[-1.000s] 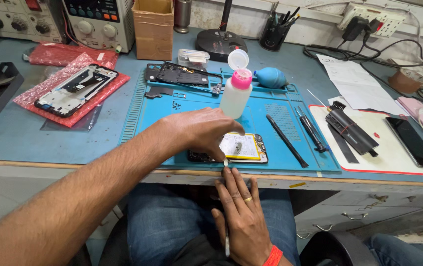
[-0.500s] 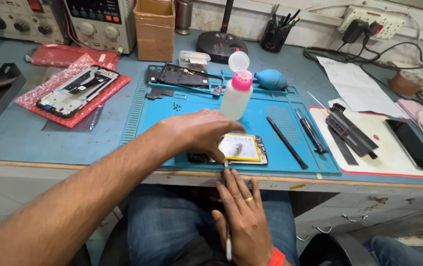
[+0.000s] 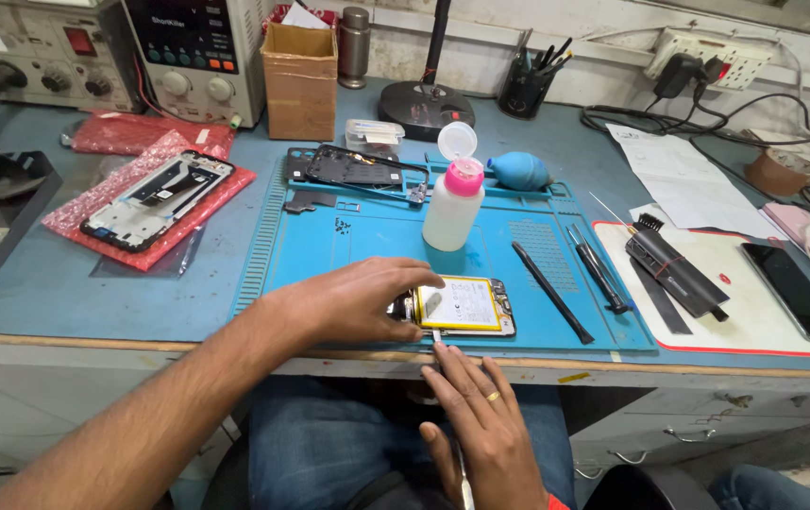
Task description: The person pries the battery out of an opened smartphone on a repair mat, using a spudger and screwdriver to lift the battery from the frame. They apply liquid from a bottle onto the battery edge, work the tools around the battery, lift and reposition the phone, and continue prying the battery loose.
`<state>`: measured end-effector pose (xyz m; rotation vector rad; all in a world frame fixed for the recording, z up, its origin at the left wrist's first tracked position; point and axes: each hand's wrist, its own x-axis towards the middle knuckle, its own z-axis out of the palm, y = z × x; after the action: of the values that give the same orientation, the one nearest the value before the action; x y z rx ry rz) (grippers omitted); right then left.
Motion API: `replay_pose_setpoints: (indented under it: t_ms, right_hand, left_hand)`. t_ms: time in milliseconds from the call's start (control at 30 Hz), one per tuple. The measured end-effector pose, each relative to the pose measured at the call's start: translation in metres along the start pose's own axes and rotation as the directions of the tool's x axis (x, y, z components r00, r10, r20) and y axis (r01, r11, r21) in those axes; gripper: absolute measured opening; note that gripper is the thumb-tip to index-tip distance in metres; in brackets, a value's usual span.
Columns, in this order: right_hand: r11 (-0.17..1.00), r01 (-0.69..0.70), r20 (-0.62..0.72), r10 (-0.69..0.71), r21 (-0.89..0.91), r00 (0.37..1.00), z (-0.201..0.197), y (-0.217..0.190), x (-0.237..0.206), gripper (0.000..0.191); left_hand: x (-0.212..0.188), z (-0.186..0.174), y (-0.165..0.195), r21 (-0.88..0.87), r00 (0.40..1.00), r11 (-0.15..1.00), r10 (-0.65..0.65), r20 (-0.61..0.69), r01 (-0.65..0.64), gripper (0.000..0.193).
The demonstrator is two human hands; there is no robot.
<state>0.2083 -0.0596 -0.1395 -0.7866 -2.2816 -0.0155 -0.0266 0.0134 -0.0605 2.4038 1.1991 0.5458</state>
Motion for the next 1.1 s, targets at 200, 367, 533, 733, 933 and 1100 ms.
replay_pose_setpoints:
  t_ms: [200,367,533,733,933,1100]
  right_hand:
    - [0.99,-0.03,-0.037,0.036,0.141,0.999,-0.007,0.005,-0.002,0.039]
    - [0.98,-0.077,-0.062,0.09,0.181,0.994,-0.01,0.012,-0.006,0.035]
    - [0.978,-0.107,-0.072,0.122,0.177,0.99,-0.025,0.034,-0.008,0.039]
    - [0.935,-0.302,-0.091,0.322,0.187,0.942,-0.051,0.059,-0.002,0.032]
    - [0.945,-0.308,-0.073,0.317,0.109,0.946,-0.082,0.085,0.026,0.032]
    - [0.964,-0.26,-0.001,0.261,0.049,0.965,-0.083,0.097,0.042,0.032]
  left_hand:
    - [-0.018,-0.003,0.001,-0.01,0.998,0.998,-0.059,-0.03,0.059,0.074]
    - [-0.027,-0.003,0.0,-0.006,0.996,0.999,-0.046,-0.078,0.045,0.073]
    - [-0.028,0.002,0.001,0.075,0.988,0.995,-0.052,-0.146,0.064,0.076]
    - [-0.028,0.003,0.001,0.113,0.984,0.992,-0.042,-0.174,0.062,0.084]
    - [-0.04,-0.009,-0.005,-0.011,0.981,0.994,-0.109,-0.159,0.108,0.093]
    - [-0.053,-0.024,-0.012,-0.1,0.956,0.953,-0.291,-0.04,0.286,0.1]
